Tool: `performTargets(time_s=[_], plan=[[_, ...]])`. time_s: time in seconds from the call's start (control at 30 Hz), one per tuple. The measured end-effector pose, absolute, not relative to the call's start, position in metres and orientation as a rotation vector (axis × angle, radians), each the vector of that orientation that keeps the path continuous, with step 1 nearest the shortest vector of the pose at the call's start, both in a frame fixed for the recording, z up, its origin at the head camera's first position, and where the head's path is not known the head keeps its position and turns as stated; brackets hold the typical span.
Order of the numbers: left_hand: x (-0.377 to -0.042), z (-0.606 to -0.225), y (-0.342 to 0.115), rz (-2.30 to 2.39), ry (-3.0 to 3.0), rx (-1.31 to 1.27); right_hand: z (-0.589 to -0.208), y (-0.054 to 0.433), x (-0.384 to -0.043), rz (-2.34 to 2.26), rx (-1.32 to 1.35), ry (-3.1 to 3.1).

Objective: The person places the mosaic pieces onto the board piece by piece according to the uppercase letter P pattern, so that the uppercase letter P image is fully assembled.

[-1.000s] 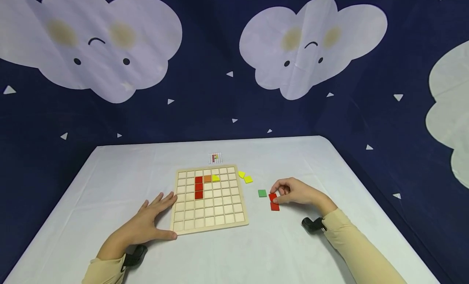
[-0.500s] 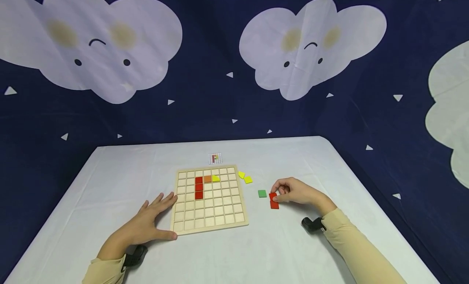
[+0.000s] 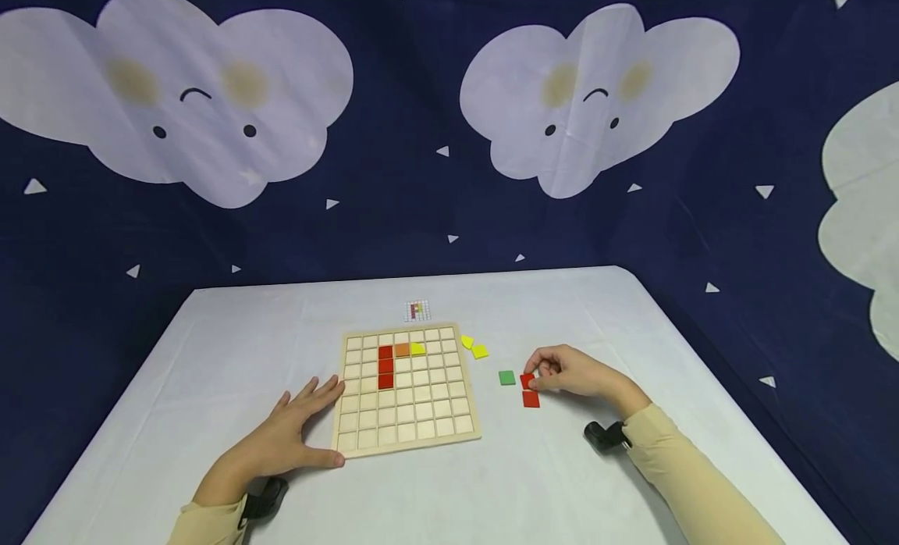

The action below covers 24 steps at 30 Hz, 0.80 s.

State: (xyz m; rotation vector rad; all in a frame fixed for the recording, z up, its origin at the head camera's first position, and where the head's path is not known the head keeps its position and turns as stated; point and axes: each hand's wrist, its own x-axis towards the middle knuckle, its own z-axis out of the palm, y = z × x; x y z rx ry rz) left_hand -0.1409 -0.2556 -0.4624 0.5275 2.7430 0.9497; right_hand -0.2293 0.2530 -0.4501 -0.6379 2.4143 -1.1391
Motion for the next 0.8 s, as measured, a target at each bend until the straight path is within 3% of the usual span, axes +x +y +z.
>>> performTargets(time_s=[0.8], plan=[[-0.1404, -0.4610, -0.2568, 0.961, 2.735, 0.529, -0.4514, 0.2548, -0.2349, -1.161, -0.606, 2.419]])
